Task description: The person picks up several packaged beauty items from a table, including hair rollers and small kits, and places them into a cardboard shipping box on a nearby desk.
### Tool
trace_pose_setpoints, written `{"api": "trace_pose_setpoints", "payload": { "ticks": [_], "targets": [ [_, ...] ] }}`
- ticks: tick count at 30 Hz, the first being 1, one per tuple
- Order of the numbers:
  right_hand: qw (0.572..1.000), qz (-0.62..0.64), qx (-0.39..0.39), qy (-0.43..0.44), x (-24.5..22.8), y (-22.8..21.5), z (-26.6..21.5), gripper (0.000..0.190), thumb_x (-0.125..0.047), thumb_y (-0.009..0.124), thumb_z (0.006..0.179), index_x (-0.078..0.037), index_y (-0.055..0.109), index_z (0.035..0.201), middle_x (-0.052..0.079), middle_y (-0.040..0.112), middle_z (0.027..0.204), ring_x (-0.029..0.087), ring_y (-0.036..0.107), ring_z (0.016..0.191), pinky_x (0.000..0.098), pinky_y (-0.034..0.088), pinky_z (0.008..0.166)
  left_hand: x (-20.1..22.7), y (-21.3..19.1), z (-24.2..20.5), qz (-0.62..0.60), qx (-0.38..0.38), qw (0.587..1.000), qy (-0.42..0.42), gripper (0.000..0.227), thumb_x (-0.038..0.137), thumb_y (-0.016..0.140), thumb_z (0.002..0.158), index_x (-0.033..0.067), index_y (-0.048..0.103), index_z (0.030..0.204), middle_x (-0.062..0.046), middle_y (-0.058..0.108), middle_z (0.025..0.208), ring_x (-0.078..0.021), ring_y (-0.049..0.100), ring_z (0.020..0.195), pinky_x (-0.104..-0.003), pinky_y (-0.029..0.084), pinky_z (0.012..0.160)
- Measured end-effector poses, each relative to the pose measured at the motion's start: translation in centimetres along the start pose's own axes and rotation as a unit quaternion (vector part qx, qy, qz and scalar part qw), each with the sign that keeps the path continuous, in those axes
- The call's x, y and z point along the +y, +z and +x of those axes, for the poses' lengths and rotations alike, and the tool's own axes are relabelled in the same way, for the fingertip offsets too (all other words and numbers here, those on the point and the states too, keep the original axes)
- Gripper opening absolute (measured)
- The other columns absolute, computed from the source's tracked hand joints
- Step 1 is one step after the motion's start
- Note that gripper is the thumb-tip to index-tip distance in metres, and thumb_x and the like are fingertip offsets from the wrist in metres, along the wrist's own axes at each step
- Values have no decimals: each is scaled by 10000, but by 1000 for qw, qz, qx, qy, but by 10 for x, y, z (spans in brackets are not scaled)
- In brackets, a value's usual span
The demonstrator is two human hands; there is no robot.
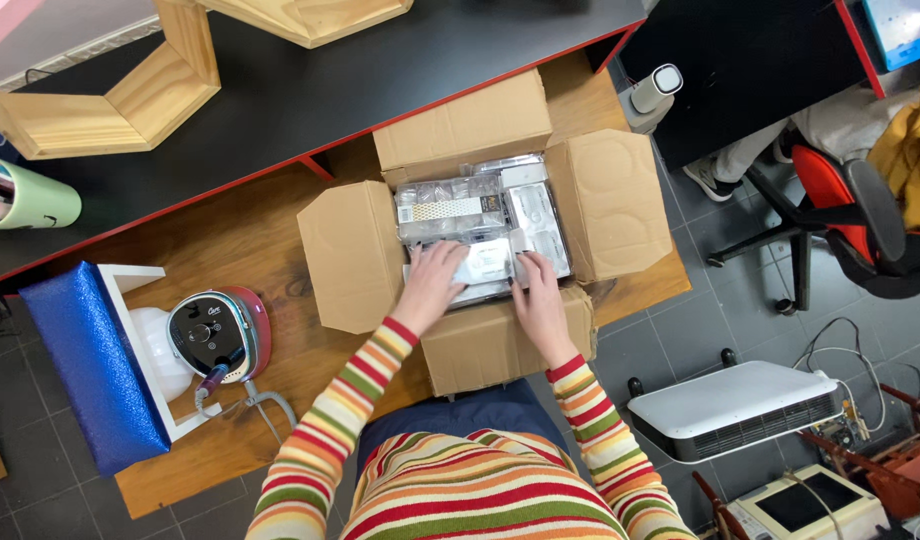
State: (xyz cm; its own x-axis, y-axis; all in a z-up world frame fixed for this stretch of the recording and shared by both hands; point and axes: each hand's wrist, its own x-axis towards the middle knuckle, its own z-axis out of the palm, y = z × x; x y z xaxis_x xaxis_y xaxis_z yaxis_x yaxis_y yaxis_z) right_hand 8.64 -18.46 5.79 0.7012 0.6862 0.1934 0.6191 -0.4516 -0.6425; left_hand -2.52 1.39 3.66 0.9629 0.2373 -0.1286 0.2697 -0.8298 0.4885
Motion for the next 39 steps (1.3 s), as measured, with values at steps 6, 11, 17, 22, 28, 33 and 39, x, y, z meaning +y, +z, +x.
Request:
{"api": "trace_pose_setpoints", "payload": {
  "ticks": [6, 11, 17, 22, 28, 33, 39],
  "targets": [
    [994, -95, -52, -34, -6, 20, -6, 465, -189, 688, 942, -143, 606, 1398, 120, 526, 1493, 336, 456, 1427, 470, 354, 1187, 26, -12, -41, 14, -48, 999, -19, 594, 137, 614, 967, 210, 454, 1535, -158, 366, 1603, -454, 278, 1495, -620, 250, 1196],
    [987, -56, -151, -2, -1, 23, 1, 445, -338, 619, 1000, -192, 604, 1420, 70, 511, 1542, 332, 447, 1440, 502, 306, 1216, 13, 6, -44, 25, -21, 999, -5, 550, 108, 557, 972, 267, 492, 1495, -142, 361, 1601, -472, 306, 1477, -592, 293, 1176],
    [981, -63, -185, -6, 1, 22, 7, 444, -338, 598, 1013, -189, 598, 1431, 79, 510, 1547, 380, 432, 1443, 512, 321, 1207, 10, 14, -44, -3, -23, 1000, -12, 579, 64, 525, 981, 282, 470, 1514, -141, 325, 1626, -480, 257, 1498, -598, 251, 1193],
    [980, -69, -189, -2, 2, 22, 7, 448, -346, 610, 1006, -203, 604, 1431, 57, 511, 1550, 373, 432, 1445, 506, 334, 1200, 11, 10, -44, 20, -26, 999, -13, 578, 98, 519, 987, 307, 450, 1521, -118, 320, 1632, -458, 257, 1504, -584, 249, 1203],
    [984, -10, -172, 45, 3, 2, 1, 391, -286, 615, 1005, -202, 629, 1387, 23, 567, 1497, 309, 503, 1405, 461, 373, 1189, 6, -4, -65, -77, -5, 996, -54, 490, 131, 489, 1011, 252, 510, 1486, -119, 386, 1597, -410, 334, 1486, -535, 279, 1213],
    [991, 10, -136, -3, 29, -15, -15, 278, -336, 775, 884, -283, 739, 1154, -76, 700, 1134, 155, 678, 1145, 343, 479, 1065, -5, 15, -97, -79, 80, 992, -55, 322, 175, 549, 1011, 201, 641, 1318, -45, 583, 1406, -267, 493, 1400, -441, 334, 1210],
    [994, -55, -80, -50, 41, -42, -21, 369, -408, 851, 784, -284, 759, 1119, -26, 707, 1136, 207, 665, 1123, 378, 483, 1039, -1, -28, -108, -20, 201, 974, -104, 223, 139, 612, 986, 166, 689, 1193, -48, 619, 1259, -242, 521, 1338, -483, 329, 1208]
  ]
}}
